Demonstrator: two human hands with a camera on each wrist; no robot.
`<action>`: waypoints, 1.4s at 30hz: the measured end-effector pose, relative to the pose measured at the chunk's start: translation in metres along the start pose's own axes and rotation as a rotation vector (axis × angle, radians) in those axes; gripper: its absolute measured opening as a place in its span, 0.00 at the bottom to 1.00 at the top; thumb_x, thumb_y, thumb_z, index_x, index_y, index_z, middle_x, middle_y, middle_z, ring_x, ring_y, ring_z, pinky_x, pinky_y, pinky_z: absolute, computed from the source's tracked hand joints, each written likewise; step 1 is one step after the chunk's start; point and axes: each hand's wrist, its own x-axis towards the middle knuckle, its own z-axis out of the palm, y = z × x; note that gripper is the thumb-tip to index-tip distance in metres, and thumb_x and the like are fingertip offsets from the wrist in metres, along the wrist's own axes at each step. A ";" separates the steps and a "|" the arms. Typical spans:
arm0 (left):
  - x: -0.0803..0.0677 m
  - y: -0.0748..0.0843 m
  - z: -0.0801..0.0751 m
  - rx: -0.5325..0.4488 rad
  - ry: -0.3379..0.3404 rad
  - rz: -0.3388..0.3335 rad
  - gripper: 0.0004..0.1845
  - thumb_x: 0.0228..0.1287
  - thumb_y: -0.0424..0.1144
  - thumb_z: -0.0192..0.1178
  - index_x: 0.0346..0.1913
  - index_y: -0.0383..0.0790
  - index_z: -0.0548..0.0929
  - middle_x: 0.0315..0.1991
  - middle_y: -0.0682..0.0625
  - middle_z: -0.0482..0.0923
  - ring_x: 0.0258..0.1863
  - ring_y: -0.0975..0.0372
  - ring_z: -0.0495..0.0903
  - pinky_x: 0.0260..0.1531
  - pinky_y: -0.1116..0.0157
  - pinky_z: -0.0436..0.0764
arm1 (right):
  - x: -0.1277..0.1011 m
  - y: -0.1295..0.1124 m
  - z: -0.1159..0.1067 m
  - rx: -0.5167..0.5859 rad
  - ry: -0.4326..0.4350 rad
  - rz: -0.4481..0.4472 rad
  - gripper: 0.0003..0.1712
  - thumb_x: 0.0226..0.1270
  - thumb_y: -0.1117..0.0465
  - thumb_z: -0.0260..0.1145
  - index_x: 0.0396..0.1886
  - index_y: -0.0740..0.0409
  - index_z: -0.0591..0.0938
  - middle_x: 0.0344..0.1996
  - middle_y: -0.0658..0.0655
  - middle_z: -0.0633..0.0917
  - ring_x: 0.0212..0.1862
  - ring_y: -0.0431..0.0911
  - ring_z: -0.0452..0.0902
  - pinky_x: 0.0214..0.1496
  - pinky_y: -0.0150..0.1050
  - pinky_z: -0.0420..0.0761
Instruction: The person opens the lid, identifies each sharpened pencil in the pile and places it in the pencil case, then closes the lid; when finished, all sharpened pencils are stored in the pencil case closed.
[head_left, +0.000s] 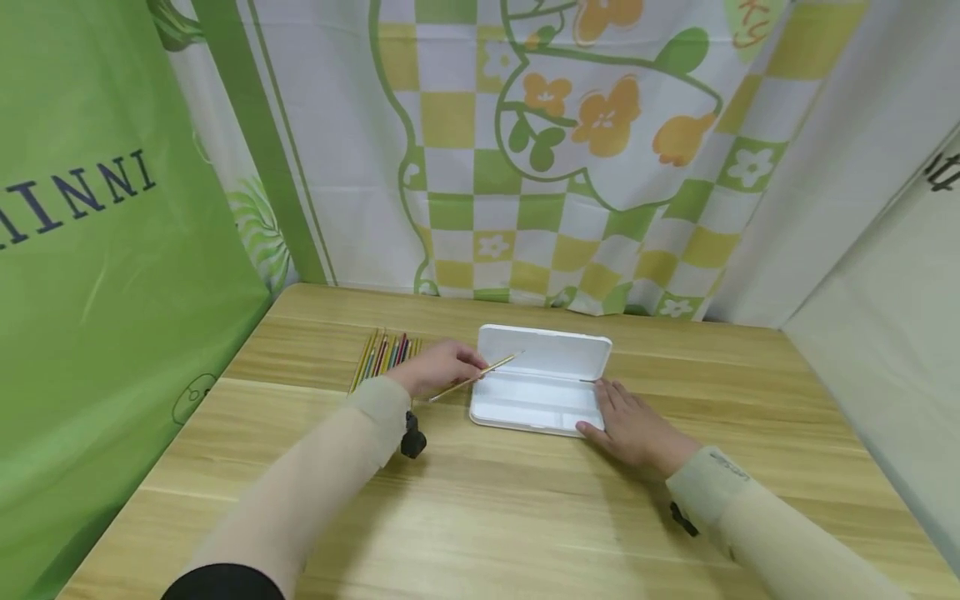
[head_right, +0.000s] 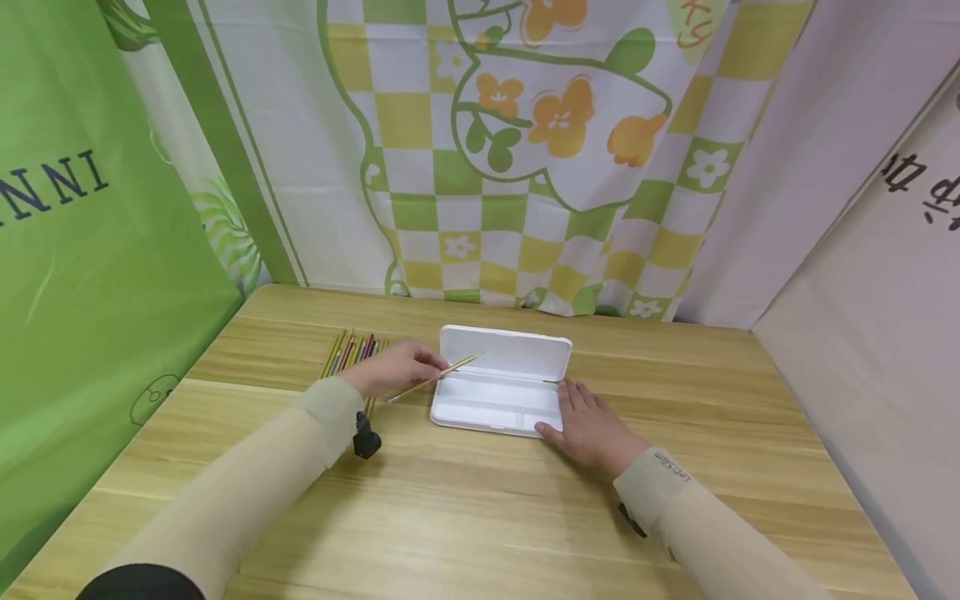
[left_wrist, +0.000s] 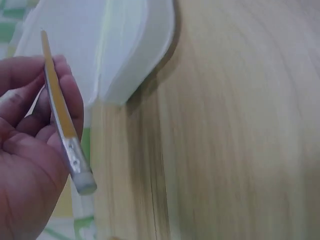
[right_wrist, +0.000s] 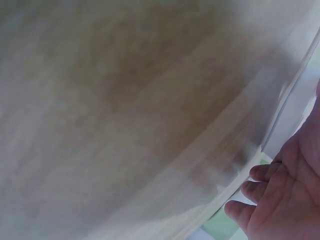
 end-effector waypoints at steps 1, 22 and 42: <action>0.003 0.001 0.004 0.047 0.003 0.006 0.13 0.69 0.29 0.62 0.53 0.27 0.85 0.45 0.44 0.85 0.41 0.60 0.80 0.44 0.67 0.80 | 0.000 0.000 0.001 -0.001 -0.003 0.008 0.48 0.82 0.43 0.53 0.72 0.87 0.54 0.73 0.84 0.56 0.74 0.77 0.52 0.74 0.69 0.57; 0.043 0.015 0.046 0.511 -0.032 0.184 0.09 0.70 0.27 0.60 0.46 0.32 0.89 0.46 0.44 0.87 0.46 0.58 0.81 0.51 0.66 0.80 | 0.001 -0.002 -0.001 -0.044 -0.059 0.069 0.49 0.84 0.41 0.47 0.77 0.81 0.50 0.77 0.79 0.49 0.78 0.73 0.43 0.77 0.68 0.47; 0.057 0.023 0.071 0.600 -0.079 0.163 0.10 0.70 0.26 0.60 0.48 0.34 0.88 0.46 0.46 0.87 0.47 0.58 0.81 0.54 0.64 0.80 | -0.002 -0.004 -0.004 -0.050 -0.063 0.061 0.49 0.83 0.41 0.49 0.75 0.84 0.53 0.76 0.81 0.51 0.77 0.73 0.45 0.76 0.68 0.51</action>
